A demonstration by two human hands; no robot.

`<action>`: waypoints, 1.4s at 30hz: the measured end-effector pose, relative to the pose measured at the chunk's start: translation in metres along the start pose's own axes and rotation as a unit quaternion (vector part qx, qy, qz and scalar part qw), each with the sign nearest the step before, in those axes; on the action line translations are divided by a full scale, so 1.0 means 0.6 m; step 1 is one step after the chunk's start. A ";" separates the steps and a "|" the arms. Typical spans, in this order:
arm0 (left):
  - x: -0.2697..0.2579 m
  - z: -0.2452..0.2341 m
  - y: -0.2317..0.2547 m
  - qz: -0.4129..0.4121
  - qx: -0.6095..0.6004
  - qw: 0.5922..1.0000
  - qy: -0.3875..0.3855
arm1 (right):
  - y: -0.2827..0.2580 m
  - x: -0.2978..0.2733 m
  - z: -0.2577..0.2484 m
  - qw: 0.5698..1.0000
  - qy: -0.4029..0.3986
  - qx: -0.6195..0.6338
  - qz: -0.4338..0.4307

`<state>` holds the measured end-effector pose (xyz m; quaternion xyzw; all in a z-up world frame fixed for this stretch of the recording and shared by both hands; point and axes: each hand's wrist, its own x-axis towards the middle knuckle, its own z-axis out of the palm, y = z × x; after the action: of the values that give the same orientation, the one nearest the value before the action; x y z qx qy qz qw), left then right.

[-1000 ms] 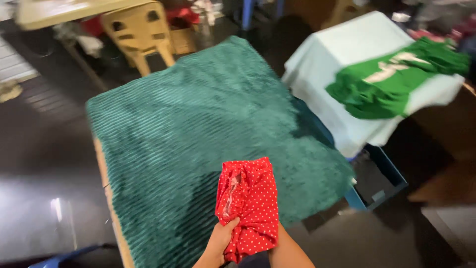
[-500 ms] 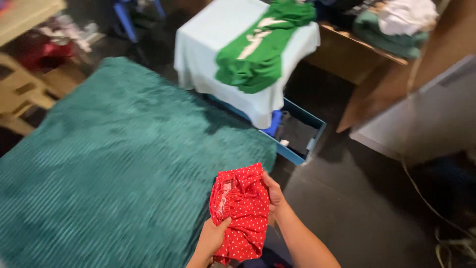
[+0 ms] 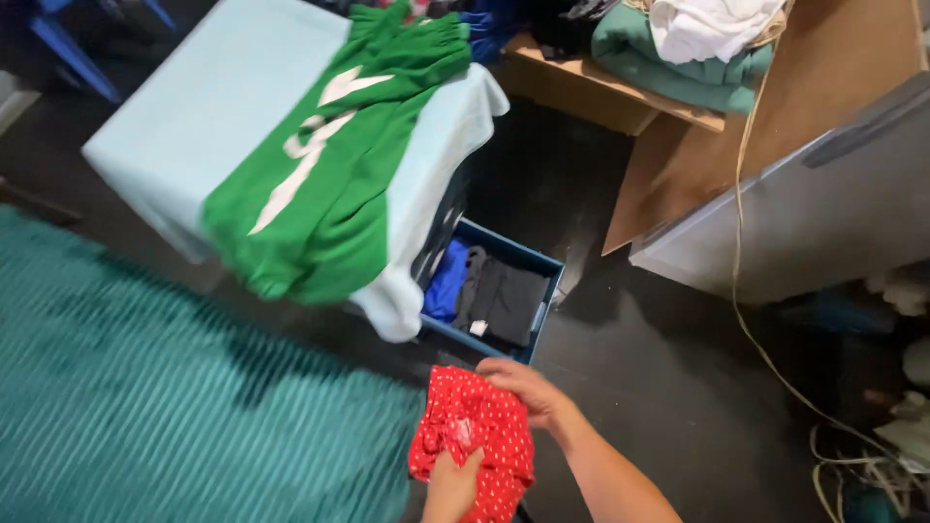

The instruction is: Folding various shorts and placing them into a plastic storage drawer.

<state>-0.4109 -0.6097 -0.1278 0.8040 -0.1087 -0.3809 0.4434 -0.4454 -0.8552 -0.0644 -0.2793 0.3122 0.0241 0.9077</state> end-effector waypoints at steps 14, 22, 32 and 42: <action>0.112 0.020 0.225 0.044 0.058 0.996 -0.060 | -0.089 0.128 -0.095 0.976 -0.057 0.190 0.089; 0.319 0.101 0.184 -0.122 0.057 0.991 -0.023 | -0.207 0.245 -0.269 0.988 0.012 0.106 -0.112; 0.545 0.165 0.089 0.053 0.034 0.995 -0.072 | -0.256 0.330 -0.339 0.973 0.022 0.134 -0.185; 0.602 0.191 0.102 0.232 0.465 0.853 -0.043 | -0.159 0.354 -0.362 0.682 0.371 -0.575 -0.258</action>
<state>-0.2345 -0.9027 -0.3021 0.8507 -0.4754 -0.2065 0.0877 -0.3742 -1.0769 -0.2818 -0.8021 0.4636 -0.1413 0.3489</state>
